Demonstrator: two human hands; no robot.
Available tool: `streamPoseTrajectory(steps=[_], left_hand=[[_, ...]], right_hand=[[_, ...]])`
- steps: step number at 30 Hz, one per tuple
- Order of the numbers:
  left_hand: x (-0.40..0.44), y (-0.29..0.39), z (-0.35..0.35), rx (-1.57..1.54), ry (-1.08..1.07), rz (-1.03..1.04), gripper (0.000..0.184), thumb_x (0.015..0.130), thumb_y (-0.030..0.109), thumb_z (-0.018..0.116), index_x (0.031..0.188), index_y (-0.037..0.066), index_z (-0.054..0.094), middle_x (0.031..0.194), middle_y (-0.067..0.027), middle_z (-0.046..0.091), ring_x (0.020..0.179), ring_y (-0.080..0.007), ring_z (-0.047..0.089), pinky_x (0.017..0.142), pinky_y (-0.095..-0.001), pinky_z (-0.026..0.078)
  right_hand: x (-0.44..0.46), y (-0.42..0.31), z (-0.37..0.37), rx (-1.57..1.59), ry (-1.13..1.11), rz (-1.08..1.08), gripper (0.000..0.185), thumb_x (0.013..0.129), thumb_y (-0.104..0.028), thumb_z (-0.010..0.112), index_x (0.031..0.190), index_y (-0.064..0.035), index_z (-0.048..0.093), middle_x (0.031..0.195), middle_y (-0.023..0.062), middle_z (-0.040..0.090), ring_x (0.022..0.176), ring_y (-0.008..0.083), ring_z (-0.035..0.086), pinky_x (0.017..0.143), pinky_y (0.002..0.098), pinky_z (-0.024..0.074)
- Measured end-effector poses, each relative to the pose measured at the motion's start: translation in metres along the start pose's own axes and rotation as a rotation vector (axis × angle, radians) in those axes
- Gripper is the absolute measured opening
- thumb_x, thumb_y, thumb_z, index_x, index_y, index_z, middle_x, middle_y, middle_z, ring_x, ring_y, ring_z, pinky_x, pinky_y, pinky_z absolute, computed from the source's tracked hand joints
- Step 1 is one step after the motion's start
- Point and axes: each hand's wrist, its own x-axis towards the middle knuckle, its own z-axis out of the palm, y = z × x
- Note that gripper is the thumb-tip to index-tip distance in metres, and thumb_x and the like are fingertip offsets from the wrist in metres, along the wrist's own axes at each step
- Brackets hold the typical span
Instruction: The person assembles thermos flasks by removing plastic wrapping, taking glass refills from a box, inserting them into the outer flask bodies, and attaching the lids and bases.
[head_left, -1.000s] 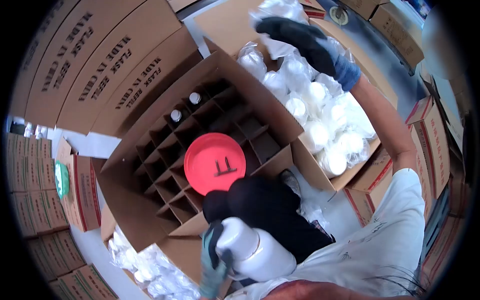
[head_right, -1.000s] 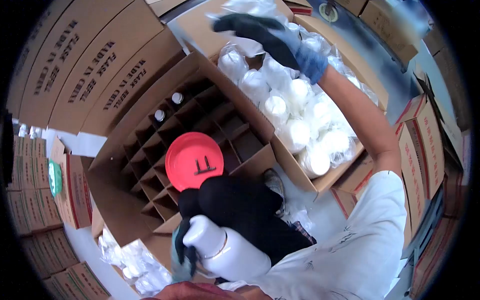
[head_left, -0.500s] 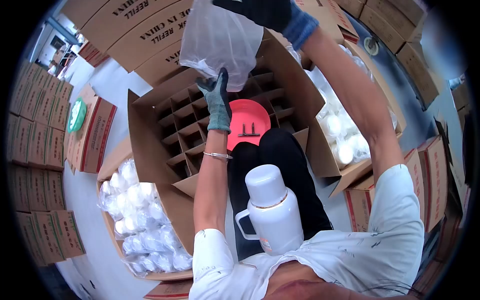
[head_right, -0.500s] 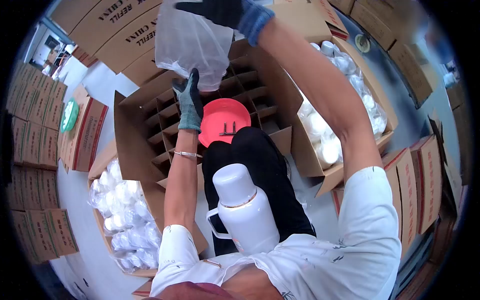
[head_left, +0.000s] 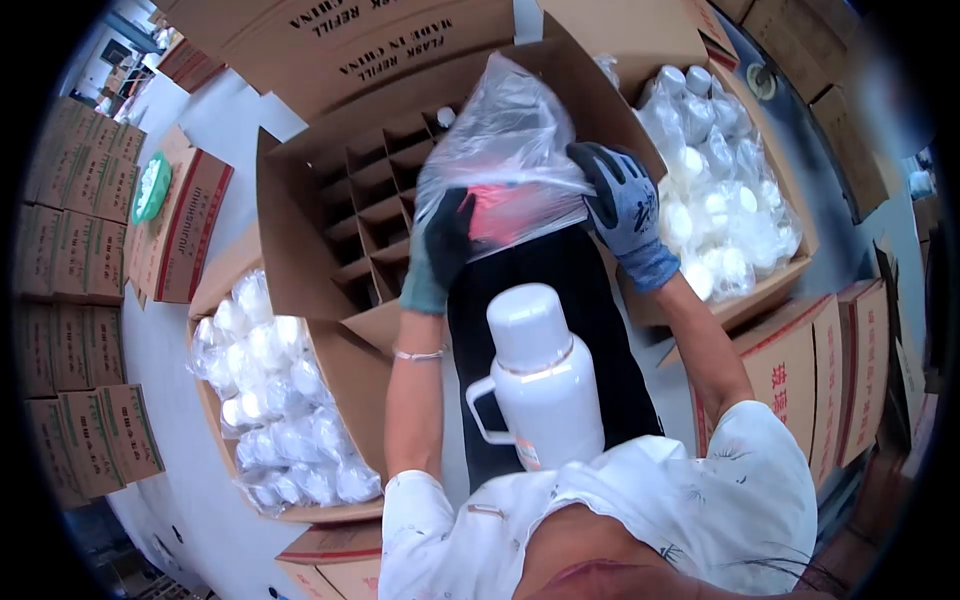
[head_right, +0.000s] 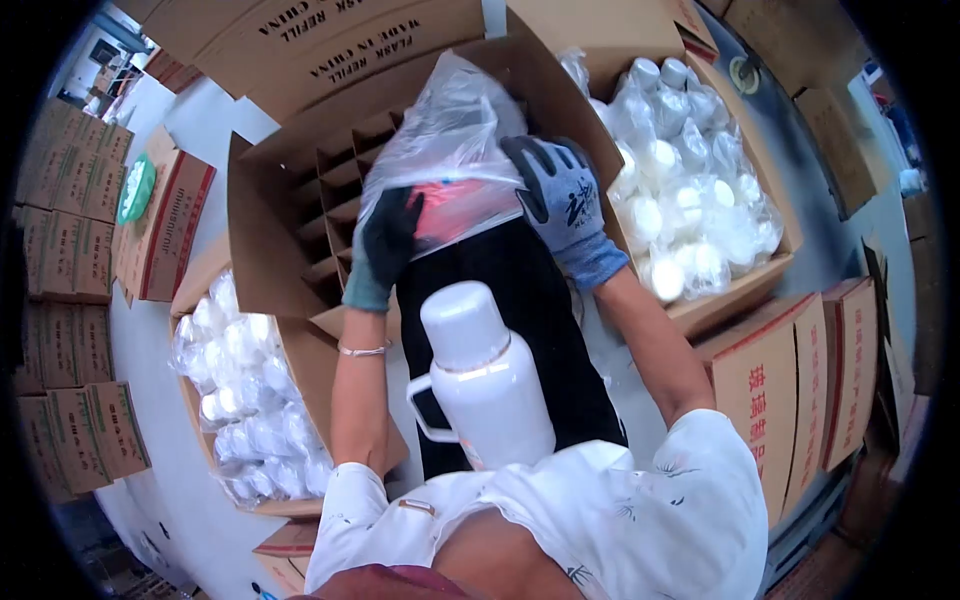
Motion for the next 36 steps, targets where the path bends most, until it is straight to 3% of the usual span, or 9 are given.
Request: streamPoseTrajectory(steps=[3,6,12,17,23,26,28,31,36], left_hand=[[-0.094,-0.026,-0.034,0.36,0.028,-0.068,0.043,0.101,0.023,0.038,0.139,0.002,0.037,0.138,-0.0121,0.045,0.119,-0.0218,0.052,0.106,-0.0362,0.039],[-0.182,-0.022,0.024,-0.014,0.381,-0.315,0.043,0.098,0.018,0.05,0.135,-0.003,0.044,0.134,-0.0137,0.049,0.12,-0.0202,0.05,0.103,-0.0343,0.041],[-0.267,-0.029,0.077,1.216,0.059,0.233,0.045,0.087,0.011,0.063,0.127,-0.005,0.047,0.124,-0.0175,0.054,0.11,-0.0264,0.055,0.094,-0.0342,0.043],[-0.3,-0.013,0.12,1.004,0.351,-0.577,0.057,0.083,0.013,0.065,0.132,-0.005,0.041,0.133,-0.0278,0.044,0.114,-0.0403,0.051,0.09,-0.0402,0.045],[-0.327,-0.011,0.135,1.958,0.15,-0.004,0.061,0.086,0.015,0.059,0.138,-0.004,0.034,0.133,-0.031,0.043,0.117,-0.0445,0.048,0.099,-0.0466,0.039],[-0.323,-0.005,0.123,1.621,0.054,0.113,0.054,0.086,0.014,0.055,0.134,-0.004,0.041,0.135,-0.0286,0.042,0.121,-0.0418,0.045,0.103,-0.045,0.036],[-0.342,0.008,0.104,0.859,0.132,-0.129,0.031,0.081,0.007,0.055,0.109,-0.007,0.06,0.114,-0.0206,0.061,0.102,-0.0315,0.06,0.092,-0.0364,0.046],[-0.34,0.009,0.099,0.63,-0.105,-0.557,0.024,0.083,0.013,0.058,0.099,-0.004,0.065,0.107,-0.0154,0.064,0.091,-0.0242,0.061,0.083,-0.03,0.047],[-0.26,-0.032,0.167,0.558,-0.686,-0.151,0.032,0.086,0.023,0.062,0.105,-0.003,0.062,0.106,-0.0175,0.063,0.094,-0.028,0.061,0.085,-0.0353,0.047]], right_hand=[[-0.068,-0.004,0.014,0.017,-0.09,0.255,0.059,0.075,-0.021,0.066,0.13,-0.0076,0.048,0.124,0.0155,0.052,0.113,0.0334,0.05,0.1,0.0465,0.0366],[-0.127,-0.034,0.003,0.073,-0.07,0.318,0.05,0.074,-0.018,0.071,0.118,-0.0031,0.052,0.12,0.0174,0.055,0.112,0.0373,0.051,0.098,0.0456,0.0401],[-0.169,-0.082,-0.048,0.287,-0.171,0.149,0.038,0.069,-0.017,0.07,0.102,-0.0045,0.057,0.112,0.0144,0.056,0.104,0.035,0.054,0.097,0.0503,0.0401],[-0.233,-0.087,-0.085,0.378,-0.481,-0.074,0.039,0.063,-0.014,0.069,0.099,-0.0051,0.057,0.11,0.0157,0.054,0.106,0.0356,0.052,0.096,0.0515,0.0405],[-0.271,-0.089,-0.115,0.541,-0.722,-0.233,0.028,0.07,-0.019,0.069,0.094,-0.0077,0.058,0.103,0.0126,0.054,0.104,0.0313,0.053,0.099,0.0507,0.0405],[-0.269,-0.084,-0.112,0.609,-0.727,-0.111,0.027,0.071,-0.021,0.069,0.092,-0.0071,0.058,0.104,0.0125,0.054,0.103,0.0305,0.054,0.099,0.0484,0.0411],[-0.265,-0.086,-0.117,0.62,-0.696,-0.101,0.027,0.072,-0.021,0.069,0.093,-0.0064,0.059,0.105,0.0137,0.054,0.103,0.0325,0.054,0.098,0.0466,0.0416],[-0.268,-0.085,-0.121,0.64,-0.672,0.012,0.029,0.075,-0.021,0.069,0.099,-0.0056,0.061,0.11,0.0151,0.054,0.104,0.0332,0.054,0.098,0.0453,0.0415],[-0.208,-0.078,-0.154,0.8,-0.501,0.506,0.059,0.074,-0.022,0.073,0.126,-0.0015,0.053,0.126,0.0163,0.052,0.112,0.0295,0.053,0.099,0.0385,0.0393]])
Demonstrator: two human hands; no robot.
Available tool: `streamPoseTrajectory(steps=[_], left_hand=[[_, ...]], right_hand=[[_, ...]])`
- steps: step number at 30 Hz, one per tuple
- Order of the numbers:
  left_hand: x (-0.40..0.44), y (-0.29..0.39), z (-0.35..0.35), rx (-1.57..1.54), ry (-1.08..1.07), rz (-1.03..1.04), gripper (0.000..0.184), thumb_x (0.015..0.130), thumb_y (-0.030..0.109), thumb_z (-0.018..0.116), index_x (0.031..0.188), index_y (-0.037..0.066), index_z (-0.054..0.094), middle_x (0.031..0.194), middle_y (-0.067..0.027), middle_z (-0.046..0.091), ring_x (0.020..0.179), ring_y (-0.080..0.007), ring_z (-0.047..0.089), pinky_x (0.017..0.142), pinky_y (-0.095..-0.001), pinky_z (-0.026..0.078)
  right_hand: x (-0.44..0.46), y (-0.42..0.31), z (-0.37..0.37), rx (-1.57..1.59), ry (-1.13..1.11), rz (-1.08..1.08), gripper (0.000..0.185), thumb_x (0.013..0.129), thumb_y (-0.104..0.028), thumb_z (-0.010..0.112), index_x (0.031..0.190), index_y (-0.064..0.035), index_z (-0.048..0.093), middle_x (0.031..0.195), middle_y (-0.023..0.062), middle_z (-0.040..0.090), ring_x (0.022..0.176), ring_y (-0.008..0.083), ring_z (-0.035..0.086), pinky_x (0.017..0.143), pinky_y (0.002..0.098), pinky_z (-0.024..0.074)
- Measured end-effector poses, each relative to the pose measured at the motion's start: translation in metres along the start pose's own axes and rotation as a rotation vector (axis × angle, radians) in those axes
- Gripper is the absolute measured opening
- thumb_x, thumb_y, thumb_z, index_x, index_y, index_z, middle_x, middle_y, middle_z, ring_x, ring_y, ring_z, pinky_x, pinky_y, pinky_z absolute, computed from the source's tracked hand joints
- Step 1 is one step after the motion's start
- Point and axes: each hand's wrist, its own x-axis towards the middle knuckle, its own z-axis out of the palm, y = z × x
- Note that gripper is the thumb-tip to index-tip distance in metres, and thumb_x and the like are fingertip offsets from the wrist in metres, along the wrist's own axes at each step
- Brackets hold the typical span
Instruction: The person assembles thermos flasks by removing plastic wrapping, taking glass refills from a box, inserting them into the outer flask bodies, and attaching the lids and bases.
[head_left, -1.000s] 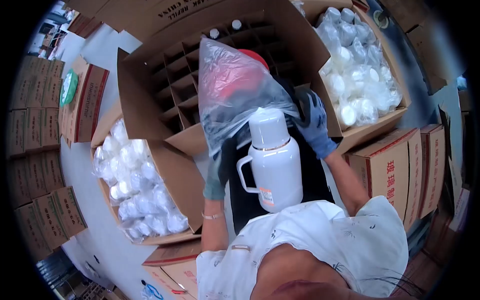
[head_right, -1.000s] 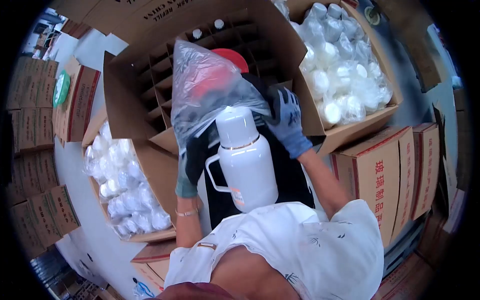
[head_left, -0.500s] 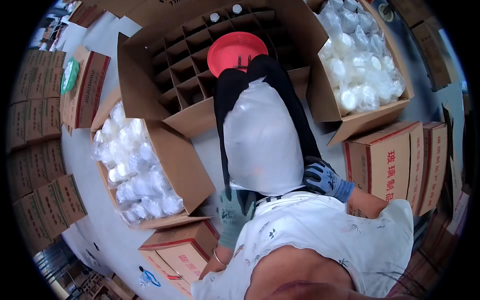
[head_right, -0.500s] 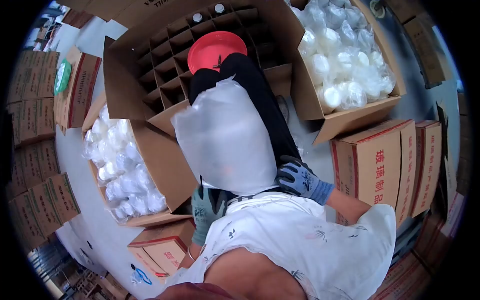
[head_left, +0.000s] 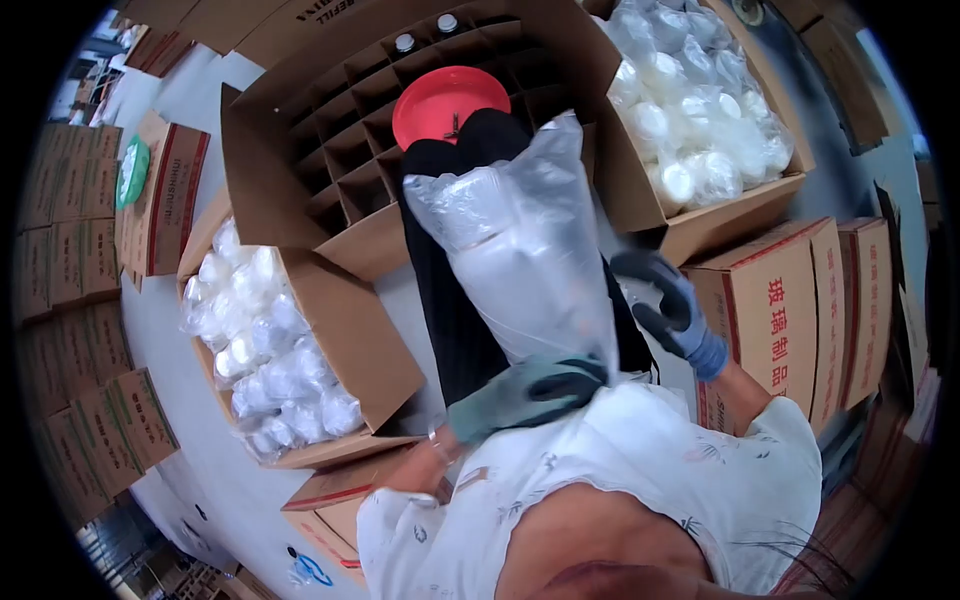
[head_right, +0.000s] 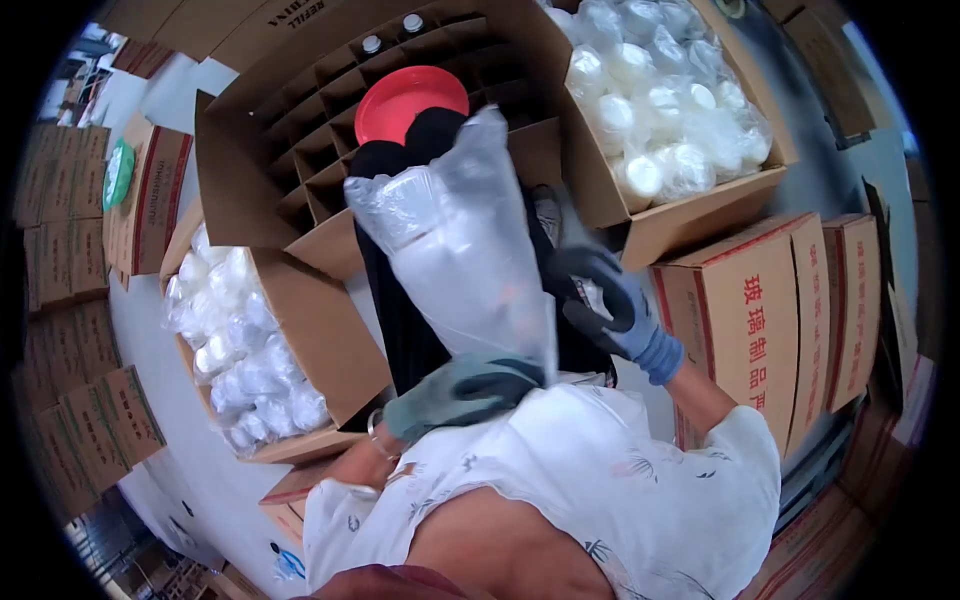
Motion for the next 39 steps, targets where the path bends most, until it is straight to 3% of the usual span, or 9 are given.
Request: streamPoseTrajectory(steps=[8,19,23,27,30,35,37,38,39], left_hand=[[0.087,-0.035,0.048,0.122,-0.591,0.04,0.034,0.089,0.028,0.061,0.109,0.001,0.059,0.105,-0.0161,0.061,0.096,-0.0316,0.057,0.086,-0.0403,0.045],[0.099,-0.056,0.011,-0.175,-0.471,-0.308,0.03,0.093,0.022,0.055,0.117,0.003,0.058,0.108,-0.0115,0.062,0.095,-0.0212,0.057,0.089,-0.0348,0.045],[0.078,-0.026,-0.019,-0.525,-0.321,-0.465,0.041,0.095,0.023,0.053,0.129,0.0,0.05,0.128,-0.0114,0.054,0.116,-0.0188,0.05,0.101,-0.0324,0.037],[0.045,-0.004,-0.052,-0.61,-0.295,-0.602,0.052,0.094,0.014,0.055,0.141,0.001,0.037,0.144,-0.0093,0.041,0.128,-0.0184,0.04,0.108,-0.0297,0.029],[0.067,0.021,-0.072,-0.425,-0.361,-0.492,0.054,0.086,0.011,0.063,0.136,0.0,0.045,0.14,-0.015,0.045,0.126,-0.0288,0.045,0.106,-0.0343,0.033],[0.114,0.037,-0.131,0.343,0.254,-0.136,0.041,0.077,0.003,0.056,0.118,-0.003,0.06,0.123,-0.0211,0.057,0.12,-0.0369,0.051,0.105,-0.0447,0.034],[0.14,0.037,-0.149,0.596,0.398,-0.076,0.043,0.075,0.007,0.057,0.117,-0.002,0.061,0.124,-0.0198,0.057,0.122,-0.0385,0.048,0.107,-0.0508,0.029],[0.158,0.034,-0.159,0.717,0.419,-0.027,0.043,0.075,0.009,0.058,0.118,-0.001,0.06,0.126,-0.0191,0.056,0.124,-0.0385,0.047,0.108,-0.0524,0.027],[0.178,0.029,-0.162,0.785,0.399,-0.047,0.043,0.077,0.013,0.059,0.118,0.0,0.06,0.127,-0.0185,0.055,0.125,-0.0376,0.045,0.109,-0.0522,0.024]], right_hand=[[0.038,0.009,0.005,0.966,-0.154,0.626,0.023,0.085,-0.011,0.064,0.104,-0.0004,0.058,0.09,0.0041,0.061,0.084,0.0168,0.059,0.079,0.0284,0.0493],[0.126,0.029,0.053,-0.478,0.016,-0.034,0.059,0.083,-0.032,0.066,0.13,-0.0031,0.044,0.108,0.0196,0.054,0.097,0.0313,0.057,0.079,0.039,0.0466],[0.133,0.03,0.025,0.034,-0.408,0.323,0.053,0.084,-0.043,0.065,0.112,0.0005,0.055,0.073,0.0157,0.057,0.068,0.0317,0.056,0.064,0.0386,0.0463],[0.113,0.034,-0.005,0.261,-0.5,0.56,0.085,0.076,-0.053,0.071,0.132,0.0059,0.044,0.118,0.022,0.057,0.109,0.0265,0.057,0.088,0.0332,0.0465],[0.1,0.008,-0.065,0.775,0.136,0.626,0.037,0.085,-0.008,0.068,0.119,-0.0017,0.055,0.104,0.0105,0.066,0.098,0.0167,0.063,0.084,0.0322,0.0527],[0.159,0.037,-0.21,-0.13,0.75,-0.108,0.032,0.09,-0.009,0.054,0.12,-0.0012,0.06,0.112,0.0097,0.062,0.104,0.02,0.06,0.09,0.0321,0.0467],[0.225,0.06,-0.236,0.385,0.948,-0.177,0.033,0.091,-0.018,0.057,0.118,0.0018,0.06,0.104,0.0081,0.064,0.095,0.0187,0.062,0.077,0.0288,0.0502],[0.254,0.12,-0.266,0.422,0.888,-0.229,0.042,0.094,-0.015,0.05,0.133,-0.0004,0.046,0.138,0.0159,0.048,0.126,0.0254,0.049,0.106,0.0368,0.0386],[0.297,0.137,-0.27,0.564,0.826,-0.254,0.034,0.092,-0.012,0.052,0.124,0.0011,0.051,0.133,0.0162,0.052,0.12,0.0243,0.053,0.102,0.0367,0.0425]])
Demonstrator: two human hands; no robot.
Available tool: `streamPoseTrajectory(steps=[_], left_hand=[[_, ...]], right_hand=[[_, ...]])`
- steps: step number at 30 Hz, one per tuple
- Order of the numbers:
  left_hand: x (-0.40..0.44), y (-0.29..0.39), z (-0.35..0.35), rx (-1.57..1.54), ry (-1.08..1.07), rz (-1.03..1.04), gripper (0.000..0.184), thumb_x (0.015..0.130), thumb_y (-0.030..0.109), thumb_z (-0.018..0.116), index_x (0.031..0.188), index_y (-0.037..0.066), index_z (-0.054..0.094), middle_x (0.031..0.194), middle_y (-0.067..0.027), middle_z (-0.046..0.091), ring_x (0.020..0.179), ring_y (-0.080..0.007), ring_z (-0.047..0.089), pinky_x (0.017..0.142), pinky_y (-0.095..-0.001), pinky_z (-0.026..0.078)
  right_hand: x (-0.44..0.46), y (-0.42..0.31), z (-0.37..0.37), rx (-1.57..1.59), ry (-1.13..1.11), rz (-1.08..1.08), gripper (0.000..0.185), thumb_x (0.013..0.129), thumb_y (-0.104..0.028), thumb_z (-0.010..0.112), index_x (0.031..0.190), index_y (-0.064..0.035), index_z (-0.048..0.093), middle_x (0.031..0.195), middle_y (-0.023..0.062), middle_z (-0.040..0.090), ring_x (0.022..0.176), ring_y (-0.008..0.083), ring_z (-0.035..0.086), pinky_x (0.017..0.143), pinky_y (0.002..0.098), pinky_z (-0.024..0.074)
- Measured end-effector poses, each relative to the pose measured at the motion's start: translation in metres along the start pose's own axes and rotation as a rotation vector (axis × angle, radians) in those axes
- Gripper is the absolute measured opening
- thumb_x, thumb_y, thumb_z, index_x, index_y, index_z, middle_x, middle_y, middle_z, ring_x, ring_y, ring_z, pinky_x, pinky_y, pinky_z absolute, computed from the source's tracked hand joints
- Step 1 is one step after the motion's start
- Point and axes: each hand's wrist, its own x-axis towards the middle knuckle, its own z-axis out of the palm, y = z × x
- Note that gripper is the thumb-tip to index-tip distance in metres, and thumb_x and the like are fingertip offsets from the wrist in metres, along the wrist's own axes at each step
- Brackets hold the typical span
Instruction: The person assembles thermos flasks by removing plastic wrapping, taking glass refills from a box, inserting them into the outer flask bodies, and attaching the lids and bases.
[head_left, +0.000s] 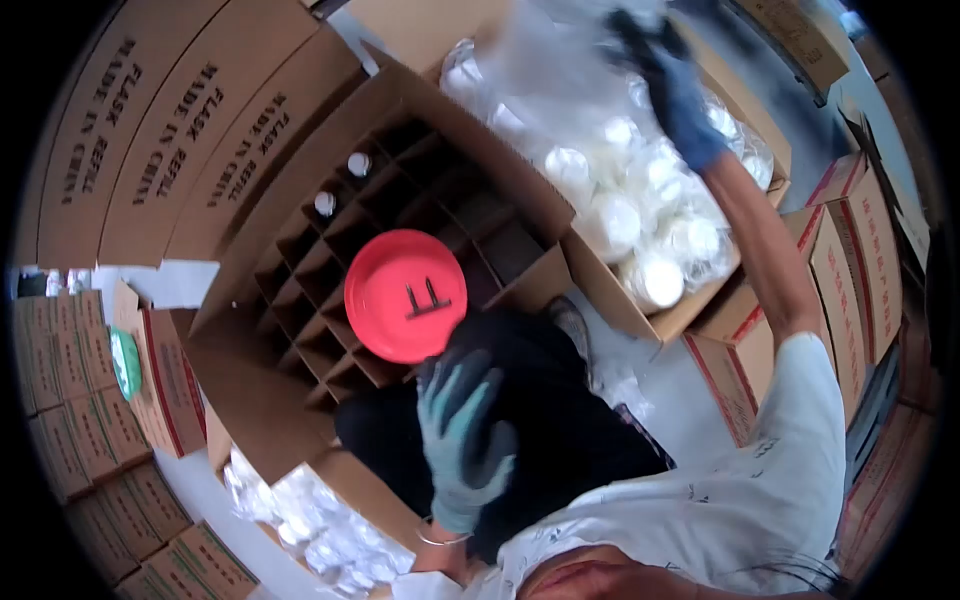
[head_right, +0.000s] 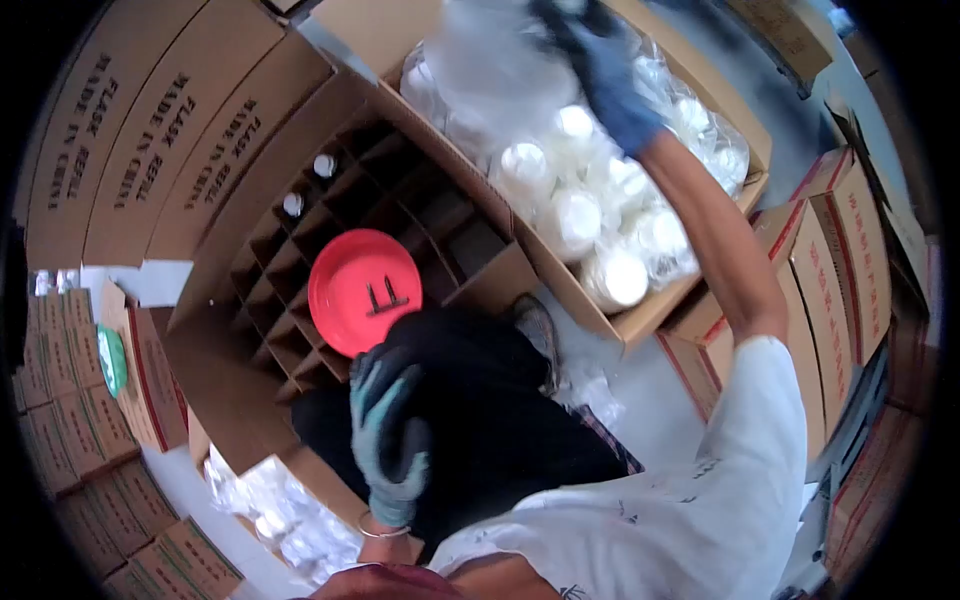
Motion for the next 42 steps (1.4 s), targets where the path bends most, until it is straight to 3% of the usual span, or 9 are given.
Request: streamPoseTrajectory(steps=[3,7,9,15,18,21,26,36,42], left_hand=[[0.034,-0.01,0.049,0.353,0.006,0.069,0.045,0.074,0.021,0.065,0.117,0.008,0.062,0.123,-0.0117,0.057,0.12,-0.0342,0.047,0.107,-0.0514,0.028],[0.058,-0.007,0.051,0.328,-0.032,0.012,0.04,0.068,0.018,0.063,0.107,0.01,0.067,0.111,-0.0092,0.063,0.109,-0.0325,0.054,0.104,-0.0526,0.031],[0.064,-0.015,0.047,0.352,-0.048,-0.05,0.037,0.065,0.019,0.062,0.1,0.008,0.069,0.109,-0.0101,0.064,0.104,-0.0328,0.057,0.101,-0.0542,0.035],[0.087,-0.029,0.037,0.385,-0.123,-0.134,0.033,0.076,0.025,0.063,0.105,0.009,0.067,0.111,-0.0082,0.063,0.102,-0.0305,0.056,0.096,-0.0522,0.036],[0.093,-0.03,0.035,0.374,-0.144,-0.163,0.033,0.076,0.024,0.063,0.105,0.009,0.067,0.111,-0.0083,0.063,0.102,-0.0307,0.056,0.096,-0.052,0.037],[0.092,-0.029,0.035,0.372,-0.154,-0.179,0.033,0.076,0.023,0.063,0.105,0.009,0.067,0.111,-0.0083,0.063,0.102,-0.0308,0.056,0.096,-0.0518,0.037],[0.09,-0.029,0.033,0.362,-0.143,-0.194,0.033,0.075,0.022,0.064,0.105,0.009,0.067,0.111,-0.0083,0.063,0.103,-0.031,0.056,0.096,-0.0514,0.037],[0.059,-0.018,0.035,0.341,0.085,-0.082,0.038,0.071,0.011,0.069,0.108,0.008,0.065,0.112,-0.0105,0.063,0.108,-0.0317,0.055,0.101,-0.0484,0.037],[0.066,0.017,0.03,0.132,0.317,0.099,0.062,0.073,0.007,0.071,0.13,0.001,0.049,0.136,-0.0204,0.046,0.129,-0.0384,0.04,0.109,-0.0475,0.028]], right_hand=[[0.111,0.148,0.024,-0.315,0.196,-0.018,0.035,0.085,-0.026,0.066,0.109,0.0001,0.062,0.095,0.0046,0.063,0.08,0.0152,0.057,0.065,0.0281,0.0469],[0.138,0.304,0.031,-0.684,0.349,0.29,0.061,0.079,-0.047,0.068,0.119,-0.0034,0.055,0.102,0.0134,0.064,0.091,0.0245,0.059,0.08,0.0359,0.0458],[0.111,0.337,0.018,-0.89,0.335,0.322,0.066,0.08,-0.052,0.06,0.121,-0.0021,0.055,0.115,0.0237,0.061,0.105,0.0393,0.057,0.088,0.0425,0.0442],[0.139,0.263,-0.03,-0.329,-0.085,0.743,0.025,0.083,-0.031,0.07,0.091,-0.008,0.062,0.073,0.0053,0.06,0.061,0.0155,0.059,0.052,0.0305,0.051],[0.174,0.239,-0.076,-0.33,0.118,0.27,0.026,0.087,-0.027,0.064,0.101,-0.0047,0.063,0.087,0.0065,0.064,0.074,0.0162,0.063,0.068,0.0295,0.0536],[0.198,0.305,-0.119,-0.633,0.168,0.655,0.026,0.087,-0.025,0.063,0.106,-0.0065,0.061,0.091,0.0054,0.064,0.083,0.0135,0.061,0.072,0.0297,0.0511],[0.183,0.349,-0.133,-0.793,0.03,0.664,0.025,0.088,-0.024,0.06,0.105,-0.0062,0.062,0.096,0.005,0.063,0.093,0.0141,0.059,0.083,0.029,0.0468],[0.117,0.084,-0.013,-0.399,-0.03,-0.113,0.029,0.095,-0.025,0.051,0.11,-0.0039,0.065,0.109,0.004,0.062,0.101,0.0144,0.057,0.092,0.0288,0.0441],[-0.044,-0.126,0.103,-0.237,-0.35,-0.007,0.033,0.095,-0.02,0.055,0.124,-0.0058,0.058,0.114,0.0014,0.06,0.104,0.0093,0.052,0.093,0.0266,0.0425]])
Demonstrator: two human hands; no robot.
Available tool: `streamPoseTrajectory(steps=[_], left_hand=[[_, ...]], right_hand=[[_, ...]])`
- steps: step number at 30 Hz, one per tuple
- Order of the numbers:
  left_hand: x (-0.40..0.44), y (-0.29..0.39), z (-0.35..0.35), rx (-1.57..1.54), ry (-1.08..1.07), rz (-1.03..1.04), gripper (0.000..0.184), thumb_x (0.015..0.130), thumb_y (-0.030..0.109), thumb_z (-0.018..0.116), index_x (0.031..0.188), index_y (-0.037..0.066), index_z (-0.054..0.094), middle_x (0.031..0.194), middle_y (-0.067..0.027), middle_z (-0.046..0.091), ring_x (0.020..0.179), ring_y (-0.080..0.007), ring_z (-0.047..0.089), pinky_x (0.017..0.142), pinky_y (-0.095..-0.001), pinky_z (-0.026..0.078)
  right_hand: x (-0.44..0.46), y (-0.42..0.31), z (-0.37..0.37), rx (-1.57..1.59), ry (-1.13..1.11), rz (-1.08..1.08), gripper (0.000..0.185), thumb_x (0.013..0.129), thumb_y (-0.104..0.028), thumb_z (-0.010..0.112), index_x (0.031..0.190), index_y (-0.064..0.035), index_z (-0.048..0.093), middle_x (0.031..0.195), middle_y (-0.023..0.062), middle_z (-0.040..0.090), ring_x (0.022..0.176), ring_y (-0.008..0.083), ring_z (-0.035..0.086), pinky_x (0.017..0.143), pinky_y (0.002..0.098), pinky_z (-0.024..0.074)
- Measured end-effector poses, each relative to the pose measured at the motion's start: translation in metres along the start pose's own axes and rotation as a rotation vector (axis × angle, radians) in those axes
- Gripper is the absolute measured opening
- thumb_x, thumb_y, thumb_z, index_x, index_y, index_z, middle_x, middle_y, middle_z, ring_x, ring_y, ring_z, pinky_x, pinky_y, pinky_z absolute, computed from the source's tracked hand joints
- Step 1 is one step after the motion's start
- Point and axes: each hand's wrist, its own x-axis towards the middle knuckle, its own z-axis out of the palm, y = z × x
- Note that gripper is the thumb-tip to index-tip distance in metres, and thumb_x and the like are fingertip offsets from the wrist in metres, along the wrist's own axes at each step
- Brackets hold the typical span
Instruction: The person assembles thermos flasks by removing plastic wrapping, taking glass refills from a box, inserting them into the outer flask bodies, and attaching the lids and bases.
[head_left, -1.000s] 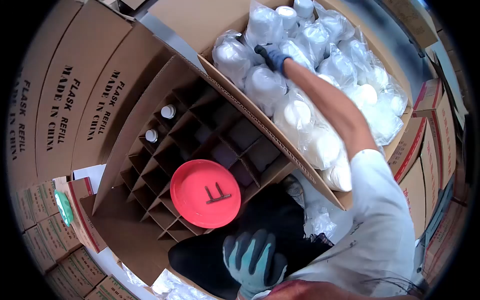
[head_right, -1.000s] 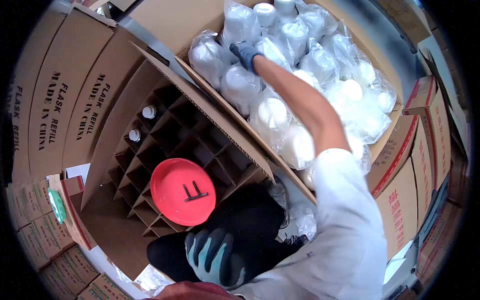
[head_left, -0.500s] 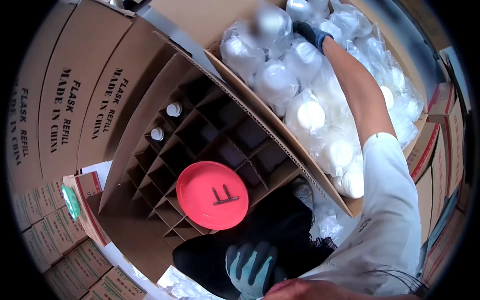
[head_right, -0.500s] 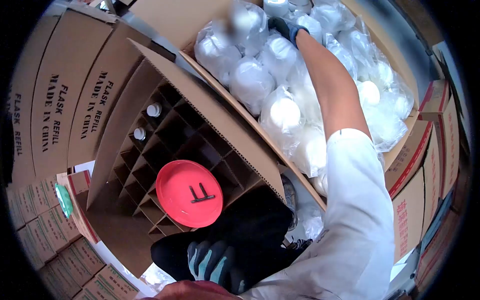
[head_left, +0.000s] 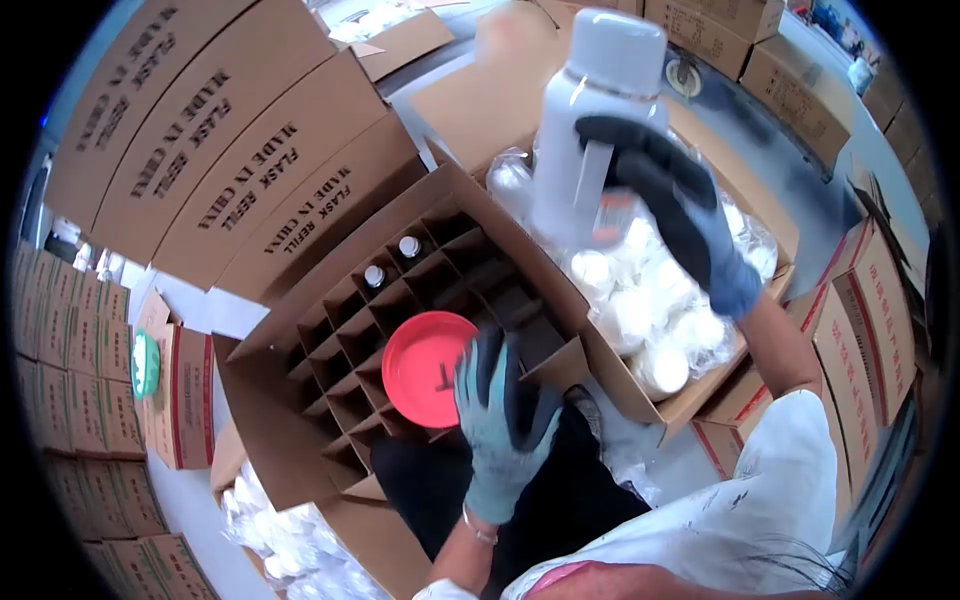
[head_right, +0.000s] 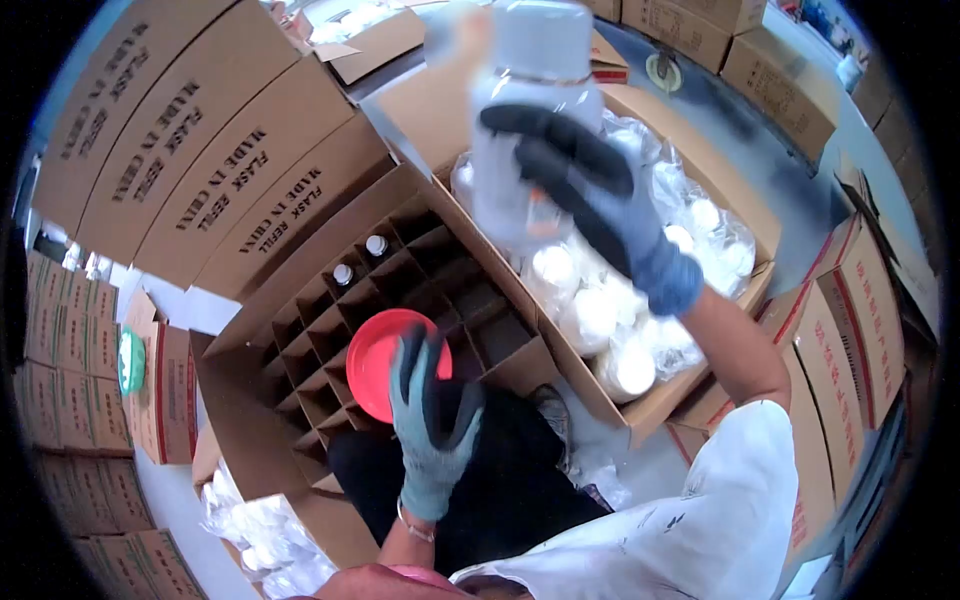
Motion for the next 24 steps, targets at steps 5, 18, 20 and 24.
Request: streamPoseTrajectory(steps=[5,18,20,24], left_hand=[[0.008,0.049,-0.031,0.058,0.327,0.216,0.066,0.076,0.016,0.071,0.133,-0.003,0.044,0.14,-0.0255,0.04,0.13,-0.0447,0.035,0.108,-0.0528,0.026],[-0.218,-0.042,-0.053,-0.666,0.333,-0.68,0.035,0.093,0.02,0.057,0.121,-0.001,0.057,0.109,-0.0065,0.063,0.098,-0.0154,0.058,0.086,-0.0283,0.046],[-0.249,-0.055,-0.026,-0.642,0.297,-0.722,0.035,0.093,0.019,0.057,0.122,-0.001,0.057,0.11,-0.0069,0.063,0.099,-0.016,0.058,0.087,-0.0289,0.046],[-0.249,-0.074,-0.052,-0.775,0.131,-0.776,0.035,0.092,0.017,0.056,0.123,-0.001,0.056,0.113,-0.0077,0.062,0.102,-0.0173,0.057,0.089,-0.0299,0.045]], right_hand=[[-0.09,-0.105,0.063,-0.412,-0.456,-0.301,0.056,0.079,-0.018,0.069,0.13,-0.0009,0.05,0.126,0.016,0.055,0.114,0.0284,0.055,0.097,0.0384,0.0424],[-0.156,-0.023,0.148,0.288,-0.449,0.233,0.053,0.075,-0.015,0.078,0.123,-0.0049,0.058,0.118,0.0082,0.061,0.108,0.0167,0.057,0.094,0.0311,0.0471],[-0.161,-0.009,0.172,0.515,-0.492,0.298,0.052,0.076,-0.019,0.075,0.123,-0.0042,0.058,0.115,0.0085,0.063,0.106,0.0156,0.058,0.094,0.0306,0.0474],[-0.152,0.026,0.213,0.679,-0.302,0.293,0.05,0.082,-0.027,0.064,0.125,-0.0027,0.054,0.118,0.0099,0.06,0.109,0.0195,0.057,0.096,0.0337,0.0455]])
